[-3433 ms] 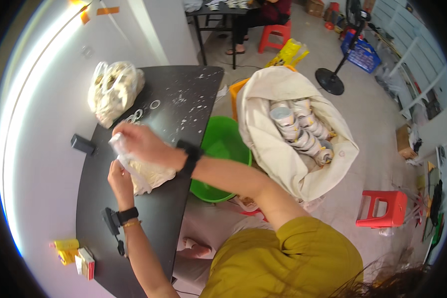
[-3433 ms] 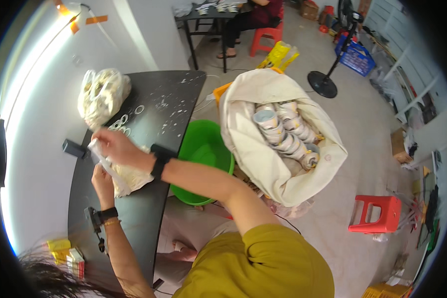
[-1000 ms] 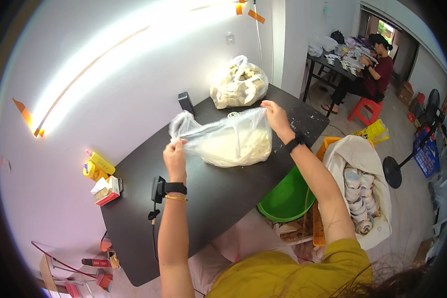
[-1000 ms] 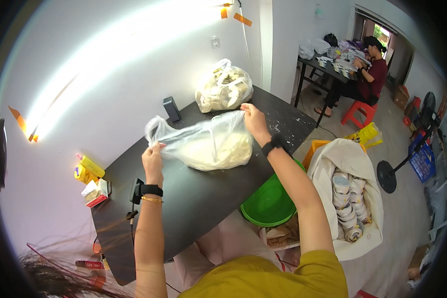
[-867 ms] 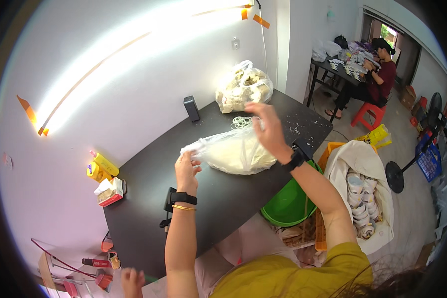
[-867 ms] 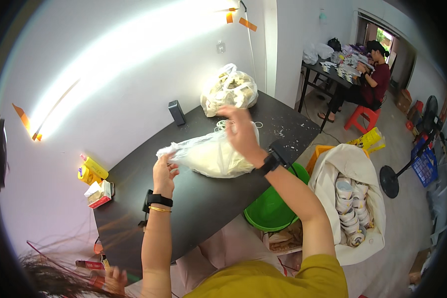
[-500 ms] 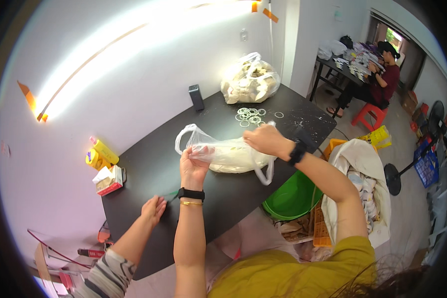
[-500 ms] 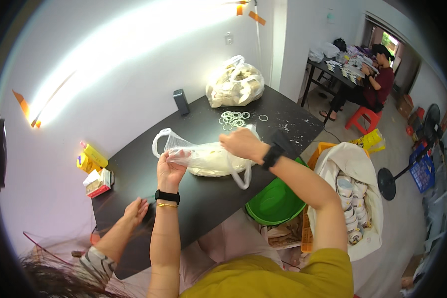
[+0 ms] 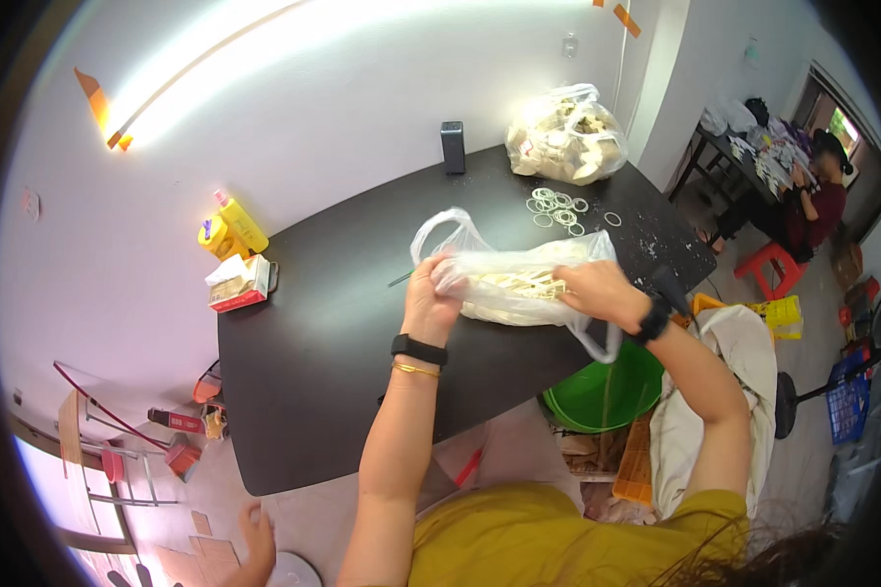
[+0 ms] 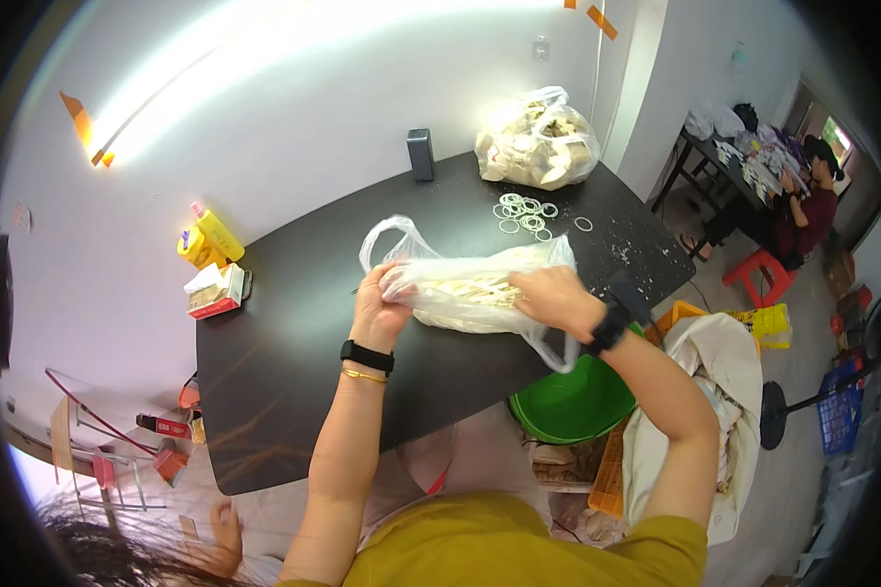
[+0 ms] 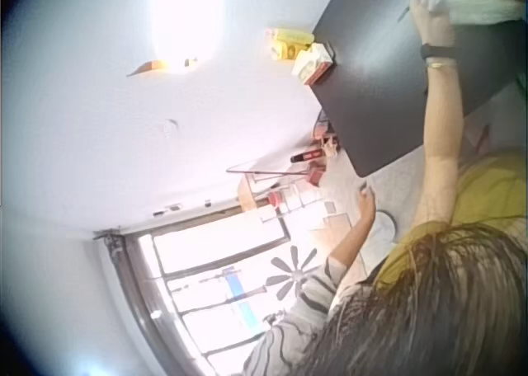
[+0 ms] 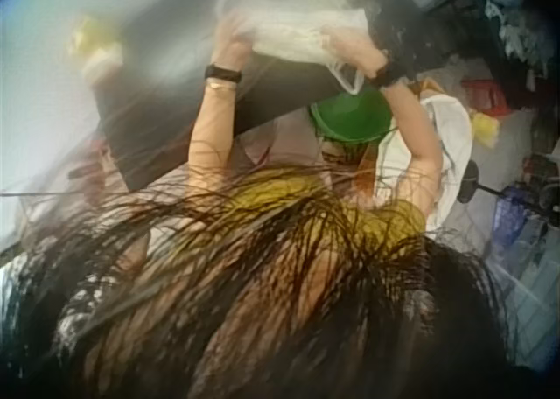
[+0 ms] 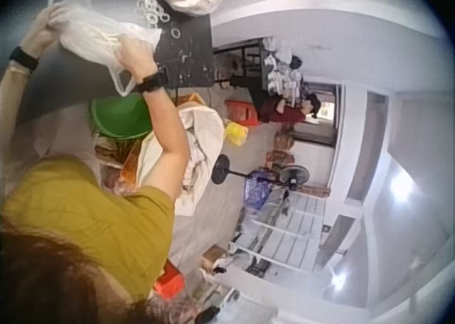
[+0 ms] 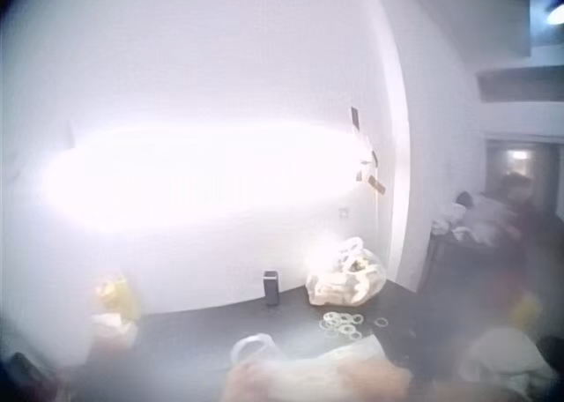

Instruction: Unpack and organize shoe uppers and laces on a workbench.

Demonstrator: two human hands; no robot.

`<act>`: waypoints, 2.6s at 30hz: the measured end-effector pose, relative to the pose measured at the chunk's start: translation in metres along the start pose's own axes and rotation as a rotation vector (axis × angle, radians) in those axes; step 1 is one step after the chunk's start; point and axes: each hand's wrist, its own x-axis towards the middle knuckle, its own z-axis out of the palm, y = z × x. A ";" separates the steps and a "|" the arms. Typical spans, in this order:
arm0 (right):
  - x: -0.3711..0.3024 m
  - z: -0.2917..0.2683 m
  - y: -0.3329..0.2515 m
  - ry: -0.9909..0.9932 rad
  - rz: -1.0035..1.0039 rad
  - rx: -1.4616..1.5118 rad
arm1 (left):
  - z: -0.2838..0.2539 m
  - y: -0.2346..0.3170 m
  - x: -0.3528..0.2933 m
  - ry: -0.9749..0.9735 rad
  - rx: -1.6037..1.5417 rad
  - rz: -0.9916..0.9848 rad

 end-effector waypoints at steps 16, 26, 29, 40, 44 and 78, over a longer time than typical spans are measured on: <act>-0.027 0.024 0.040 0.736 0.189 -0.062 | 0.054 -0.028 -0.050 -0.006 2.046 1.130; -0.027 0.099 0.088 0.380 0.606 0.144 | 0.019 0.003 -0.025 0.058 0.844 -0.100; -0.032 0.109 0.094 0.503 0.635 0.222 | 0.013 -0.005 -0.020 0.136 0.337 -0.156; 0.015 0.115 0.137 0.591 0.554 2.504 | -0.047 0.002 0.060 0.161 0.104 -0.033; 0.022 0.076 0.131 0.610 0.550 2.379 | -0.048 0.017 0.076 -0.016 0.030 0.006; -0.236 0.275 -0.042 0.533 1.391 1.721 | 0.045 -0.113 -0.182 -0.364 1.136 -0.071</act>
